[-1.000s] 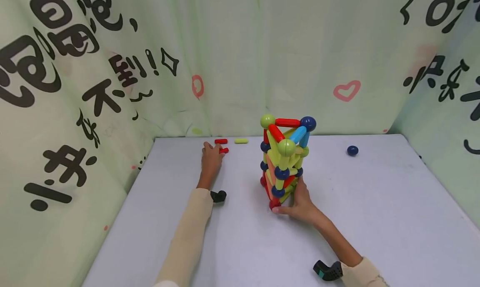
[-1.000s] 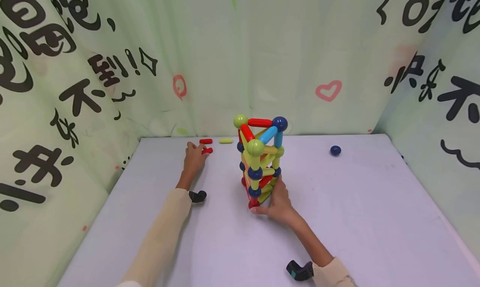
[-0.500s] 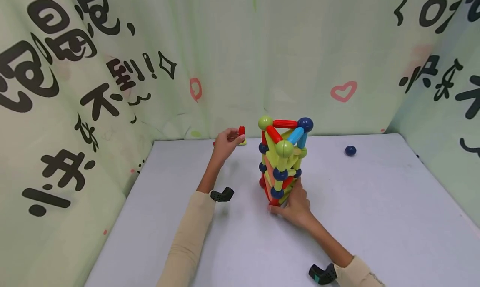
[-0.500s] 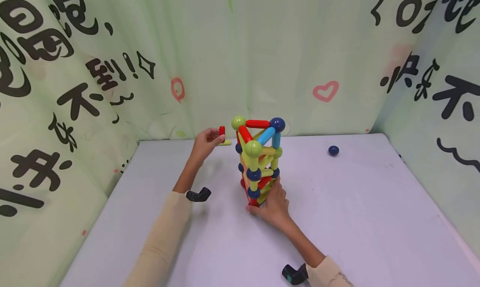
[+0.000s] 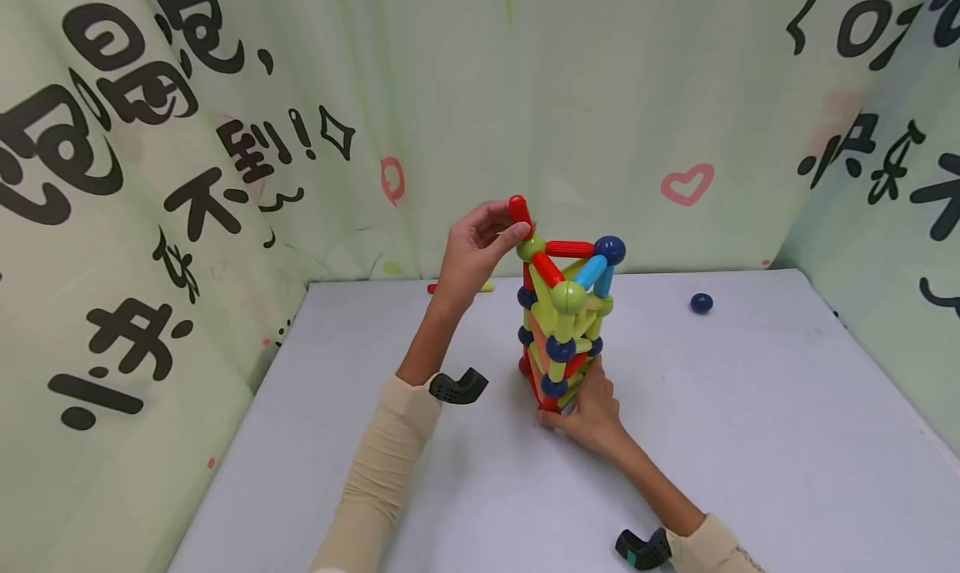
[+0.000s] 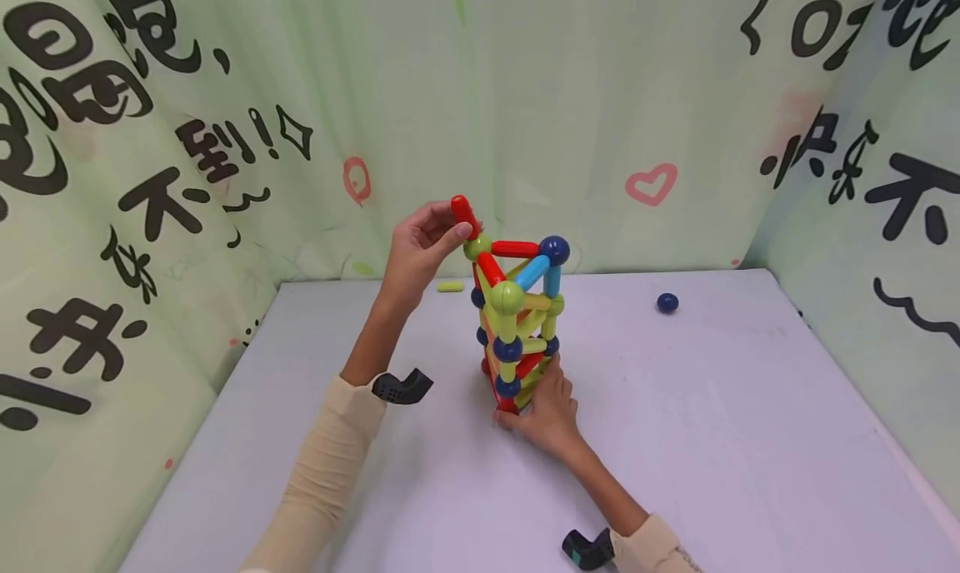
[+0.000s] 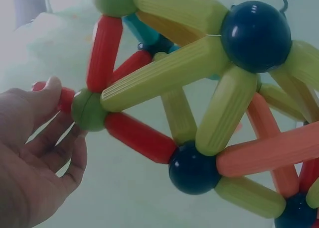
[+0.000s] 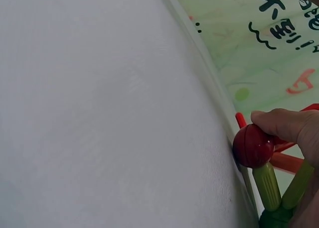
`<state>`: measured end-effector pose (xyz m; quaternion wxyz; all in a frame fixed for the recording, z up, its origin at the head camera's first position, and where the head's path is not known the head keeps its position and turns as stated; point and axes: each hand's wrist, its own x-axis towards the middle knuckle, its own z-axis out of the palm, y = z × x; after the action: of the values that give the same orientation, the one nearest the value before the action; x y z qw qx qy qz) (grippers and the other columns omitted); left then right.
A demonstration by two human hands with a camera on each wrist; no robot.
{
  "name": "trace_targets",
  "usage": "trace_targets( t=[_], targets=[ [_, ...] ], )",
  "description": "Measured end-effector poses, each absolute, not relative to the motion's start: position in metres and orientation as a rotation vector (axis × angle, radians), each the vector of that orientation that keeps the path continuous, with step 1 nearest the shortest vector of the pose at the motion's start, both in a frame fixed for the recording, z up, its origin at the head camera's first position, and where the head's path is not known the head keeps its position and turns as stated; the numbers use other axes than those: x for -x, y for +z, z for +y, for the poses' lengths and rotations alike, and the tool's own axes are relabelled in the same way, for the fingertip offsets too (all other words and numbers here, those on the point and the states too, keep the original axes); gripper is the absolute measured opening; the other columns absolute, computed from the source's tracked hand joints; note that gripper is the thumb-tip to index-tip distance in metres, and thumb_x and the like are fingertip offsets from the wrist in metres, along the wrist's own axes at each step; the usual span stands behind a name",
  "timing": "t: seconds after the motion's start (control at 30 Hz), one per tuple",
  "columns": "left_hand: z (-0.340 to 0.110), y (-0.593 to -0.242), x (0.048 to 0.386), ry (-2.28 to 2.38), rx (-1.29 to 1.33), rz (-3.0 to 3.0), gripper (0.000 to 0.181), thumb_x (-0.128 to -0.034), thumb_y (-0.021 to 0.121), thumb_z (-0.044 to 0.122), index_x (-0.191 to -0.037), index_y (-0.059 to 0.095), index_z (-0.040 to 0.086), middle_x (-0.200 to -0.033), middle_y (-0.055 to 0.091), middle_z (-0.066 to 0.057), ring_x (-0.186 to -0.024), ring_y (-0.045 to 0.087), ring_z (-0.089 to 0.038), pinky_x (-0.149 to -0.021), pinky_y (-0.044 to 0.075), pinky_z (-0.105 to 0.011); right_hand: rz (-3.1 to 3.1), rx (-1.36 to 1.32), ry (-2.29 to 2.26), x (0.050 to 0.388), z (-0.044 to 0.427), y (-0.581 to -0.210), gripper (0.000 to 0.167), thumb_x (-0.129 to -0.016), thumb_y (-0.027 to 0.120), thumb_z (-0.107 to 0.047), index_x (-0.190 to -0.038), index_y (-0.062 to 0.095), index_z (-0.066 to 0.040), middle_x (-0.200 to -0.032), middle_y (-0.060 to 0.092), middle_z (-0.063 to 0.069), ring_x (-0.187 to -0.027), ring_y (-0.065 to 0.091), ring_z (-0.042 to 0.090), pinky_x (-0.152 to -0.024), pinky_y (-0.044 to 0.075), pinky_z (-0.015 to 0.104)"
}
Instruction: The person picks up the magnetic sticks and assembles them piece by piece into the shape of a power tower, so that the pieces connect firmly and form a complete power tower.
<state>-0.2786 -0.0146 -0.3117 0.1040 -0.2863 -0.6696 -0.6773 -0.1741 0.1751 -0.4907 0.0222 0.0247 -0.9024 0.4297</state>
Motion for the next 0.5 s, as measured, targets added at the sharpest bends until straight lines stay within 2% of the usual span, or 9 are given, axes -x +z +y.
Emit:
trace_targets(
  t=[0.37, 0.5],
  targets=[
    [-0.0042, -0.3056, 0.2762, -1.791, 0.842, -2.062, 0.034, -0.0938, 0.065, 0.015, -0.125, 0.059, 0.003, -0.112, 0.068, -0.016, -0.102, 0.064, -0.021, -0.081, 0.054, -0.024, -2.778, -0.09, 1.334, 0.1743, 0.1759, -0.4914, 0.114, -0.074, 0.083, -0.032, -0.149, 0.002, -0.002, -0.136, 0.036, 0.022, -0.132, 0.029, 0.041, -0.1, 0.032, 0.068],
    [-0.0063, -0.3072, 0.2768, -1.791, 0.844, -2.066, 0.034, -0.0949, 0.064, 0.015, -0.126, 0.059, 0.002, -0.114, 0.067, -0.016, -0.105, 0.064, -0.021, -0.083, 0.054, -0.023, -2.774, -0.108, 1.35, 0.1757, 0.1767, -0.4924, 0.112, -0.073, 0.083, -0.033, -0.148, 0.005, -0.004, -0.136, 0.036, 0.02, -0.132, 0.029, 0.04, -0.1, 0.031, 0.068]
  ],
)
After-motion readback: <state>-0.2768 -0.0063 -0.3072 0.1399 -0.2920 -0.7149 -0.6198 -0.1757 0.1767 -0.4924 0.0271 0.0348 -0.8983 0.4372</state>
